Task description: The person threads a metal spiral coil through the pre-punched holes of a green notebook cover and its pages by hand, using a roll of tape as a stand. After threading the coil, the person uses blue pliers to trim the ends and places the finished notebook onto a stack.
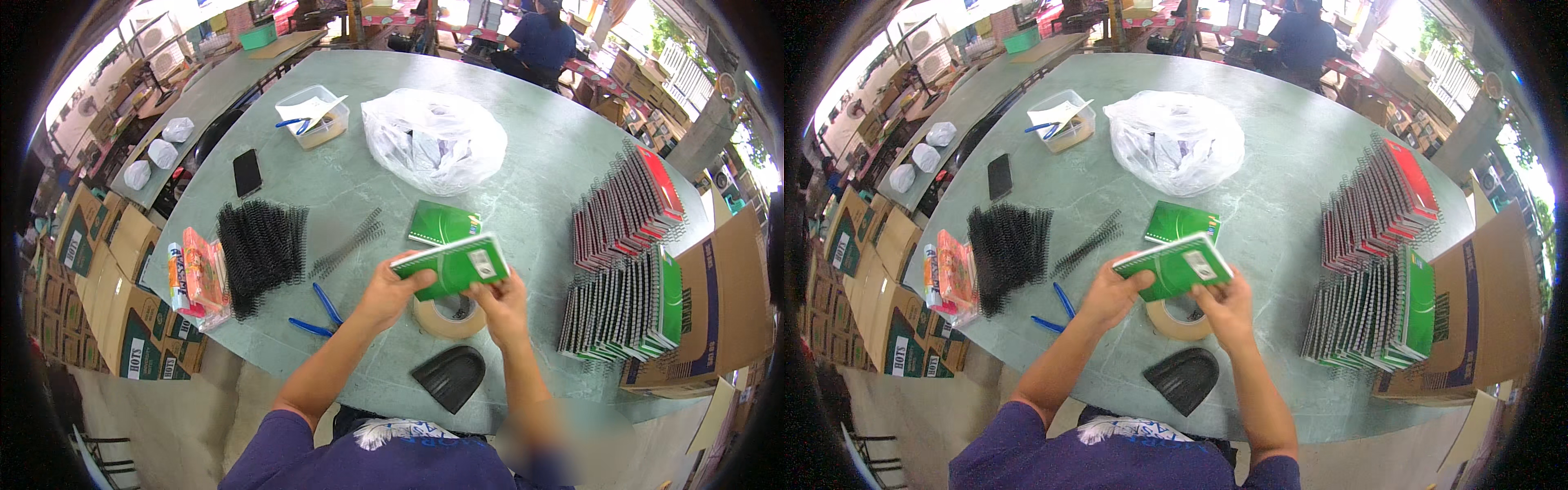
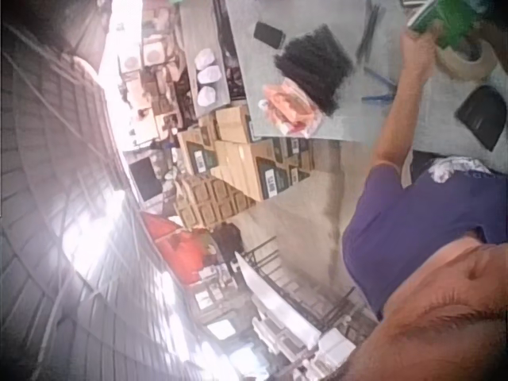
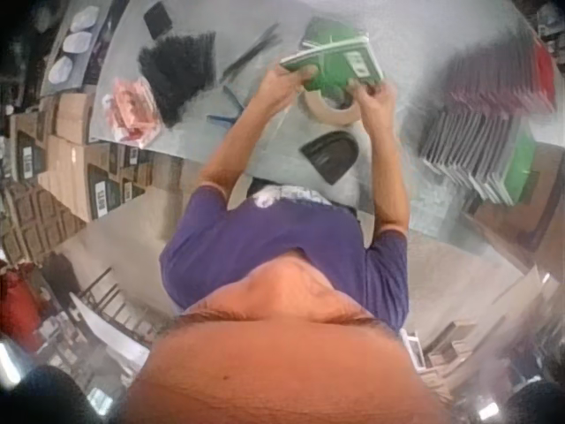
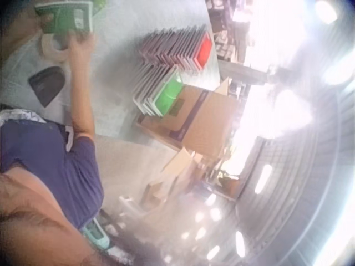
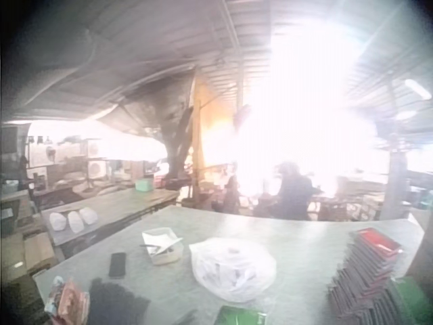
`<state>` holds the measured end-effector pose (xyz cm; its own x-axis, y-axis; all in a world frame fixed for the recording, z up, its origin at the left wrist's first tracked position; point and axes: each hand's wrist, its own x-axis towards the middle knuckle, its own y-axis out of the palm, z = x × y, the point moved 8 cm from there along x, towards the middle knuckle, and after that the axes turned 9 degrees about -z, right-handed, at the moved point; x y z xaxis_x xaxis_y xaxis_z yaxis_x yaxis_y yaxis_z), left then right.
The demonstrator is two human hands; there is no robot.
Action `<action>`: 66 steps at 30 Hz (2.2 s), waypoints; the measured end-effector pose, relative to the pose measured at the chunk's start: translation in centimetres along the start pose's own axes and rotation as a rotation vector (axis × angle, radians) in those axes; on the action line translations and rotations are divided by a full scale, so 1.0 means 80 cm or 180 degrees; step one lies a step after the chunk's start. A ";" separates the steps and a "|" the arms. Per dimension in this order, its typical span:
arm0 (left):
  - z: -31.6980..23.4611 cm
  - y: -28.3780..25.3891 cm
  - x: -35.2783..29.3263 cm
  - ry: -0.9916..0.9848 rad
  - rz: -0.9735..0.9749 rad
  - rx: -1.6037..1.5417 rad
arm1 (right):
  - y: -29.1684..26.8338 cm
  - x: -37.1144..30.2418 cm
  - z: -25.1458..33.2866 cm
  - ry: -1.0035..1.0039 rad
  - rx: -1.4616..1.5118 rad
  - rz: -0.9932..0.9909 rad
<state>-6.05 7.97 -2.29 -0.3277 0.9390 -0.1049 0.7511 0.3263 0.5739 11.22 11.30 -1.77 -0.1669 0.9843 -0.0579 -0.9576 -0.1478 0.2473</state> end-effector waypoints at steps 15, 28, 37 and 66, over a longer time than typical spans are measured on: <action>-0.058 -0.105 0.055 0.1006 -0.0003 0.4861 | 0.051 -0.035 0.079 -0.2494 -0.3688 0.0145; -0.042 -0.140 0.055 0.1261 -0.0360 0.5013 | 0.053 -0.006 0.041 -0.1870 -0.4191 0.0411; -0.037 -0.063 0.006 0.0296 0.0194 0.3812 | 0.061 -0.011 0.059 -0.1941 -0.3371 0.0490; -0.063 0.025 -0.025 0.1666 0.0893 0.3864 | 0.083 -0.029 0.051 -0.2588 -0.3532 0.0222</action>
<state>-6.78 6.19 3.21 -0.0546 0.9266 0.3720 0.7673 0.2773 -0.5782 6.21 8.46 3.98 -0.4067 0.6940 0.5942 -0.7008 0.1802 -0.6902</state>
